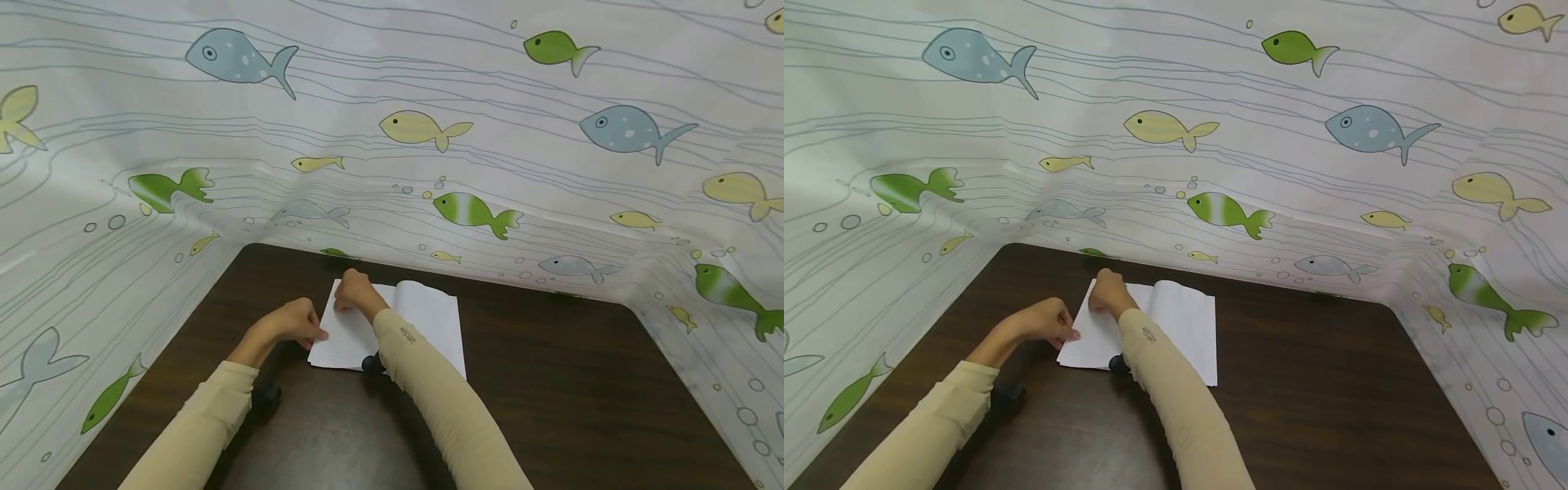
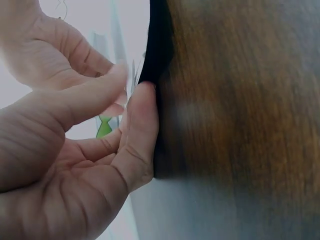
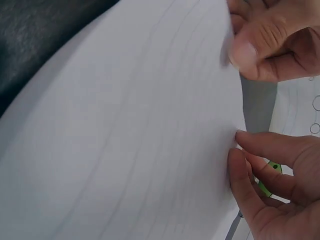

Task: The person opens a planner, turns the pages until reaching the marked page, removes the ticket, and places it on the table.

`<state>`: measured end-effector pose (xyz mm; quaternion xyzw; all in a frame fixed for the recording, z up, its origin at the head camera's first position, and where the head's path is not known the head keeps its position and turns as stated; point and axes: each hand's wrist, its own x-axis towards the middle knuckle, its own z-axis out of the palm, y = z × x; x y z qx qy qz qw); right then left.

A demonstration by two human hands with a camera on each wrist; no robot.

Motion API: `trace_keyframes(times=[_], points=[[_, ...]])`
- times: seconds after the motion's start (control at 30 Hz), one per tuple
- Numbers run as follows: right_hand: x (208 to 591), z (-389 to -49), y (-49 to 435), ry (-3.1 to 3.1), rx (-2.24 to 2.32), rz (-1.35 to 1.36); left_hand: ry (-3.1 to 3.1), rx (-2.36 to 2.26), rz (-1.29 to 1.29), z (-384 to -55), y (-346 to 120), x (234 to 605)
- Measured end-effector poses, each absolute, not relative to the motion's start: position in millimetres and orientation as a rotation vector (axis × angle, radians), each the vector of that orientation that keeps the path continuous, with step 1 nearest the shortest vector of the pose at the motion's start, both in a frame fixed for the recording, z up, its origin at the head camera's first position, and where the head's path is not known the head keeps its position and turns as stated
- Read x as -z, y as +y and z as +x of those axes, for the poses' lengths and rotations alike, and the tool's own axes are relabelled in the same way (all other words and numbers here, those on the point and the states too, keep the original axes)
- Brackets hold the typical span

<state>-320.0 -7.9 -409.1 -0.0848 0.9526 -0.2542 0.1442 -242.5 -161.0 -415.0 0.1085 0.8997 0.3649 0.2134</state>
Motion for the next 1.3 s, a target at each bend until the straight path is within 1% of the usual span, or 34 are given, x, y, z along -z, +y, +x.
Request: trace_keyframes(times=[0.07,0.1,0.27,0.37,0.57,0.77,1.17,1.3], points=[[411.2,-322.6,-5.7,2.734,0.73,-0.251,2.514,-0.982,0.3,-242.2,-159.3,414.3],[418.8,-328.4,-4.9,2.746,0.734,-0.264,2.521,-0.972,0.29,-242.2,-158.6,414.0],[419.5,-328.7,-1.0,2.758,0.717,-0.256,2.541,-0.94,0.245,-243.6,-155.0,413.7],[411.2,-321.7,0.4,2.794,0.655,-0.218,2.546,-0.929,0.236,-244.8,-153.6,413.5],[407.3,-323.9,8.9,2.889,0.511,-0.2,2.556,-0.908,0.233,-246.1,-151.4,410.2],[406.3,-326.2,21.8,2.927,0.494,-0.212,2.556,-0.886,0.233,-246.6,-152.2,408.1],[406.0,-336.0,55.7,3.007,0.275,-0.245,2.538,-0.902,0.233,-245.8,-155.3,410.5],[404.9,-337.6,68.9,3.003,0.286,-0.201,2.524,-0.9,0.228,-246.4,-156.5,410.8]])
